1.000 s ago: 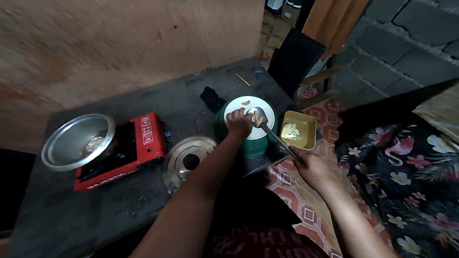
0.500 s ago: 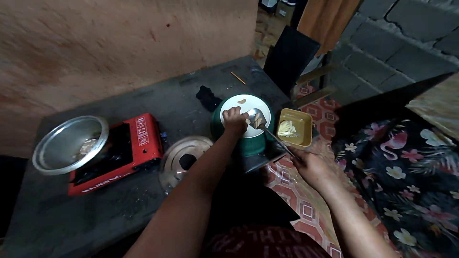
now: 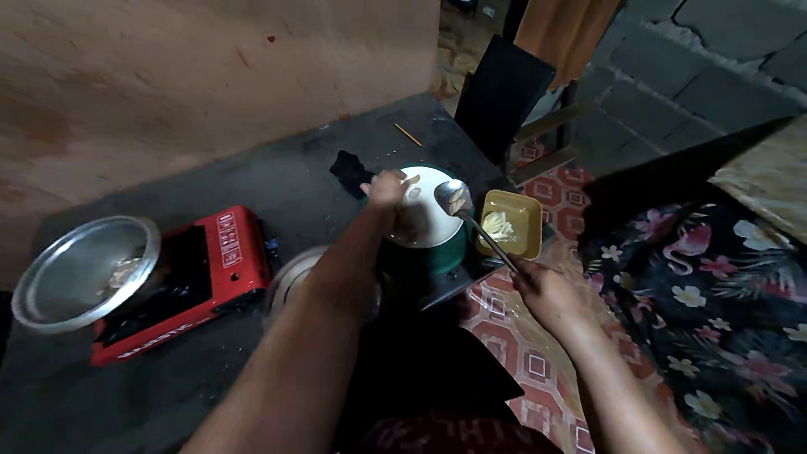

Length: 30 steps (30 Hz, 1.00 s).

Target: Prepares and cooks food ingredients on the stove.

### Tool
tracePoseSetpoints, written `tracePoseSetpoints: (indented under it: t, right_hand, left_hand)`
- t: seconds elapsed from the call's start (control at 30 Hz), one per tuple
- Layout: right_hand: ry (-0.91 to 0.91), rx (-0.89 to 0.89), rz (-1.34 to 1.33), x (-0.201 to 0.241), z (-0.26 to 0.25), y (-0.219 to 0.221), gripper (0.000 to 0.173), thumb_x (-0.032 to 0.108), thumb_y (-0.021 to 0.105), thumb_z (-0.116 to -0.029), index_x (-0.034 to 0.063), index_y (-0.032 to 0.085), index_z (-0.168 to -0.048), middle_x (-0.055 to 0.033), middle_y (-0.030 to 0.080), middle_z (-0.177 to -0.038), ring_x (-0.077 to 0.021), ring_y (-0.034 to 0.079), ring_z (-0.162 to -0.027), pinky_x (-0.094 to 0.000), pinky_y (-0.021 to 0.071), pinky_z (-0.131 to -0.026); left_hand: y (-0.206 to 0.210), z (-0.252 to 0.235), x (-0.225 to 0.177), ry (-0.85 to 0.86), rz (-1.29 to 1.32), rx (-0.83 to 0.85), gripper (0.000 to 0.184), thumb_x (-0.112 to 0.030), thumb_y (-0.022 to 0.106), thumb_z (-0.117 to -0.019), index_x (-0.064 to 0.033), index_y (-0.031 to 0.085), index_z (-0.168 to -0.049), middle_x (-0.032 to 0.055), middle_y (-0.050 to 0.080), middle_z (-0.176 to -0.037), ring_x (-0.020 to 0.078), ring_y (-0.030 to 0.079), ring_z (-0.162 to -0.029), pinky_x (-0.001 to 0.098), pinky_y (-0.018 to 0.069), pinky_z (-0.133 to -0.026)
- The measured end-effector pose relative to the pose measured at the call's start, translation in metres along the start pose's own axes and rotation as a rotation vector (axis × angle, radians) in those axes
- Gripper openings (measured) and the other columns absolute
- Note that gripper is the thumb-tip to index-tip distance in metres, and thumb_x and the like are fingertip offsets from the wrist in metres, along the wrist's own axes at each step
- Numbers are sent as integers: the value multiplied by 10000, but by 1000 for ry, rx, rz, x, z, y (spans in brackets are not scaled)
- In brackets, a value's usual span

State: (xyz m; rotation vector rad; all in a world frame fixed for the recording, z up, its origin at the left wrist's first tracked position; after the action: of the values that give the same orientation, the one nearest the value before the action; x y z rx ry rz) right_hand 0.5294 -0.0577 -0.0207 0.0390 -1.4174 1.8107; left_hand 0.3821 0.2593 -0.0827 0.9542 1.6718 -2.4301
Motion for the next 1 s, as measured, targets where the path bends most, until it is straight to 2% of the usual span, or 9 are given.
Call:
tracePoseSetpoints:
  t: [0.1,0.23,0.4,0.6,0.67,0.73,0.83,0.9,1.0]
  right_hand:
    - [-19,-9,-12,-4,-3,1,417,168,466,-1094,93,528,-1499,-185,704,-1186,-322,690,-1033,-502,514,-976]
    - [-49,-23,-31,-8,-4,5,414,158,471,-1090,83,534,-1493,-192,701,-1202,-328,690,-1047,-507,513,-984]
    - [-33,-6,-36,-10,-4,6,411,168,471,-1093,85,537,-1489,-175,701,-1193,-305,692,-1024,-489,523,-966]
    - [-64,-36,-23,-11,0,3,402,163,488,-1084,75,559,-1470,-161,714,-1173,-297,694,-1020,-485,524,-966]
    - [-78,-56,-39,-13,1,4,400,157,490,-1081,71,564,-1465,-161,716,-1169,-292,695,-1009,-478,527,-961]
    - [-93,-70,-54,-13,2,4,397,145,492,-1077,58,568,-1457,-164,717,-1149,-287,697,-985,-465,534,-948]
    - [-85,-44,-45,-12,1,6,396,158,483,-1083,69,567,-1460,-159,718,-1139,-282,695,-992,-467,532,-953]
    - [-76,-31,-37,-11,0,7,398,169,477,-1088,81,564,-1466,-152,717,-1130,-277,693,-983,-466,532,-945]
    - [-78,-30,-40,-10,0,9,405,163,483,-1086,80,553,-1477,-157,714,-1144,-278,692,-986,-458,532,-946]
  left_hand:
    - [-17,-3,7,-39,-68,83,300,-312,623,-996,-104,704,-1196,196,686,-1207,415,583,-1222,778,247,-1058]
    - [-9,-4,6,-59,-217,219,451,-463,786,-864,-65,729,-1070,202,691,-1154,412,586,-1196,792,207,-1073]
    - [8,-4,-18,-95,-315,187,434,-335,798,-846,-93,690,-1190,192,684,-1195,395,601,-1203,732,307,-1068]
    - [4,-22,-14,-63,-21,67,397,-161,744,-904,5,645,-1252,287,650,-1212,471,614,-1159,684,468,-956]
    - [0,-25,-8,-57,-9,93,471,-226,803,-873,11,631,-1242,289,644,-1198,474,600,-1162,705,440,-969]
    - [2,-16,-9,-52,-129,199,502,-298,850,-808,5,668,-1164,267,660,-1172,457,584,-1177,746,339,-1023]
    - [11,-11,-8,-47,-311,283,364,-315,839,-810,-60,731,-1047,196,690,-1139,410,589,-1182,778,265,-1061]
    - [6,-13,-12,-64,-269,207,341,-264,804,-855,-60,714,-1113,213,680,-1174,422,584,-1200,761,293,-1051]
    - [-3,-18,-9,-55,-55,55,488,-260,757,-919,-22,621,-1323,249,658,-1240,454,575,-1227,749,312,-1054]
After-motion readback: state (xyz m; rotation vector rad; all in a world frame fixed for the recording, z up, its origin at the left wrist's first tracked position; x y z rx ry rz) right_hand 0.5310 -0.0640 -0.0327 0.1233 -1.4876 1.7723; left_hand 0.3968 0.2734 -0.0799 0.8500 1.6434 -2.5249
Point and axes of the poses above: each hand's wrist, its own z-axis away from the middle knuckle, its own y-axis out of the palm, x = y × z, the point moved 5 cm from there along -z, towards the middle knuckle
